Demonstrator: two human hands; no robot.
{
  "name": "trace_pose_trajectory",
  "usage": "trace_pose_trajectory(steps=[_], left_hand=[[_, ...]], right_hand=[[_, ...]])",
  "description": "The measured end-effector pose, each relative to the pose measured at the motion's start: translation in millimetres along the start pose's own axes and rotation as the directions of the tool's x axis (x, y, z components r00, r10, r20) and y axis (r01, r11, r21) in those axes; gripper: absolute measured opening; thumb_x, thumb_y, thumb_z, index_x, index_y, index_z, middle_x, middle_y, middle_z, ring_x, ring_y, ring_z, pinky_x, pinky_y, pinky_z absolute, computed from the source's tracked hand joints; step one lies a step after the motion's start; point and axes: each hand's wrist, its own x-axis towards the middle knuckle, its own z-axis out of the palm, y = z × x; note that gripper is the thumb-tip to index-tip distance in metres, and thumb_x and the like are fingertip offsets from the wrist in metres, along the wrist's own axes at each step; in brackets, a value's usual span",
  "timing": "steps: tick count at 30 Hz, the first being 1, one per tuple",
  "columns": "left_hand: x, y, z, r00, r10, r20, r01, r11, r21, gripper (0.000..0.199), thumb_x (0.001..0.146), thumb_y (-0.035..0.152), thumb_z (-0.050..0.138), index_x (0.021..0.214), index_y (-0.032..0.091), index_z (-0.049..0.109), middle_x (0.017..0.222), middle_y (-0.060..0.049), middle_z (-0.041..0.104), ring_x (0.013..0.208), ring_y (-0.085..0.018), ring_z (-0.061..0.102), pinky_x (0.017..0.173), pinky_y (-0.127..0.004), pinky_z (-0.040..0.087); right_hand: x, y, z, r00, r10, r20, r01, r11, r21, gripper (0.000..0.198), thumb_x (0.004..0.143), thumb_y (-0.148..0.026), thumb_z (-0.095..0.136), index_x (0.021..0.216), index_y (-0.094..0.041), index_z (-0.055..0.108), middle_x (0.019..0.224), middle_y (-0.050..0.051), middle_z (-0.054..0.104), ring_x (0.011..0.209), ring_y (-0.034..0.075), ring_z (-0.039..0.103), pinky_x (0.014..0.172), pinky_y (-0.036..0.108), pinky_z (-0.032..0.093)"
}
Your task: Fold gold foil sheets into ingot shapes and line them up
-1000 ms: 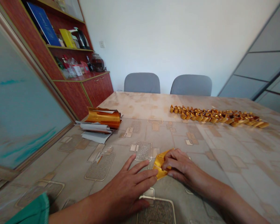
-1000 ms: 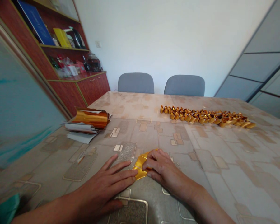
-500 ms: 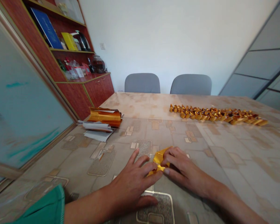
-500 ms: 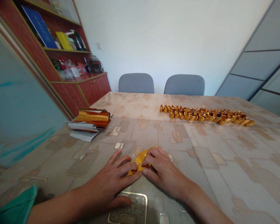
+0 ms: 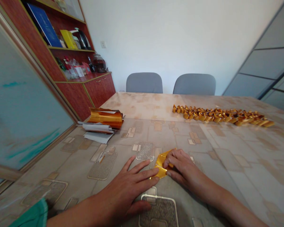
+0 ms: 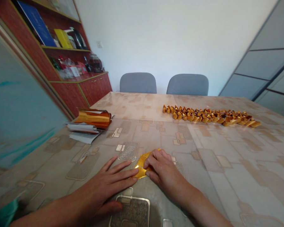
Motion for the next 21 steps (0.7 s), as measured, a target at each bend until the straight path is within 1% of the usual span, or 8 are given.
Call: trace_pose_trajectory(steps=[3, 8, 12, 15, 18, 19, 20, 21], left_hand=[[2, -2, 4, 0.999, 0.015, -0.035, -0.013, 0.999, 0.04, 0.059, 0.097, 0.043, 0.056, 0.152, 0.037, 0.034, 0.153, -0.002, 0.047, 0.147, -0.03, 0.03, 0.12, -0.063, 0.0], [-5, -5, 7, 0.999, 0.035, 0.025, -0.037, 0.997, 0.066, 0.086, 0.088, 0.045, 0.068, 0.157, 0.033, 0.017, 0.157, -0.005, 0.038, 0.149, -0.034, 0.024, 0.118, -0.066, -0.004], [-16, -11, 4, 0.998, 0.057, 0.026, -0.059, 0.997, 0.059, 0.077, 0.095, 0.046, 0.058, 0.157, 0.032, 0.016, 0.159, -0.005, 0.035, 0.15, -0.03, 0.024, 0.121, -0.06, 0.001], [-19, -13, 1, 0.994, 0.103, -0.031, -0.099, 0.988, 0.115, 0.064, 0.098, 0.046, 0.052, 0.155, 0.031, 0.026, 0.154, -0.005, 0.044, 0.148, -0.028, 0.027, 0.122, -0.057, -0.001], [-10, -9, -4, 0.985, 0.142, -0.094, -0.127, 0.981, 0.147, 0.052, 0.098, 0.047, 0.052, 0.145, 0.027, 0.045, 0.141, -0.006, 0.059, 0.14, -0.026, 0.043, 0.123, -0.052, 0.0], [-4, -7, -6, 0.986, 0.13, -0.109, -0.114, 0.983, 0.143, 0.045, 0.099, 0.046, 0.052, 0.138, 0.026, 0.053, 0.135, -0.005, 0.064, 0.134, -0.024, 0.049, 0.123, -0.05, 0.002], [5, -4, -8, 0.979, 0.125, -0.163, -0.105, 0.986, 0.13, 0.032, 0.099, 0.044, 0.051, 0.123, 0.026, 0.063, 0.123, -0.003, 0.071, 0.126, -0.023, 0.056, 0.123, -0.049, 0.005], [14, -1, -9, 0.977, 0.098, -0.19, -0.077, 0.99, 0.114, 0.024, 0.101, 0.04, 0.051, 0.109, 0.025, 0.069, 0.112, -0.001, 0.074, 0.119, -0.021, 0.059, 0.122, -0.048, 0.009]], right_hand=[[1, 0, 0, 1.0, -0.009, -0.007, 0.009, 1.0, 0.006, 0.008, 0.094, -0.015, 0.063, 0.091, -0.022, 0.059, 0.098, 0.002, 0.06, 0.095, 0.023, 0.053, 0.083, 0.037, 0.041], [1, -2, -4, 1.0, -0.018, -0.006, 0.018, 1.0, -0.004, 0.005, 0.094, -0.02, 0.064, 0.09, -0.022, 0.063, 0.097, 0.003, 0.062, 0.095, 0.023, 0.054, 0.084, 0.037, 0.041], [1, 0, -3, 0.999, -0.03, -0.01, 0.03, 1.0, 0.002, 0.002, 0.095, -0.024, 0.065, 0.092, -0.023, 0.065, 0.099, 0.002, 0.064, 0.097, 0.022, 0.055, 0.084, 0.036, 0.042], [1, 0, -3, 0.999, -0.037, -0.014, 0.037, 0.999, 0.007, 0.003, 0.095, -0.024, 0.063, 0.093, -0.023, 0.066, 0.1, 0.002, 0.064, 0.097, 0.021, 0.056, 0.084, 0.035, 0.042], [2, -1, -5, 0.999, -0.041, -0.01, 0.041, 0.999, 0.017, 0.006, 0.096, -0.024, 0.063, 0.092, -0.023, 0.067, 0.098, 0.003, 0.065, 0.096, 0.021, 0.057, 0.084, 0.034, 0.043], [3, -1, -6, 0.999, -0.046, -0.007, 0.046, 0.999, 0.026, 0.007, 0.096, -0.024, 0.062, 0.091, -0.022, 0.067, 0.098, 0.003, 0.065, 0.096, 0.021, 0.057, 0.084, 0.034, 0.043], [4, -1, -7, 0.999, -0.053, -0.004, 0.053, 0.998, 0.039, 0.01, 0.097, -0.025, 0.06, 0.09, -0.022, 0.067, 0.096, 0.003, 0.065, 0.094, 0.021, 0.057, 0.083, 0.035, 0.043], [5, 0, -8, 0.998, -0.058, -0.004, 0.058, 0.997, 0.058, 0.013, 0.099, -0.026, 0.058, 0.091, -0.022, 0.068, 0.094, 0.003, 0.066, 0.092, 0.021, 0.058, 0.083, 0.035, 0.044]])
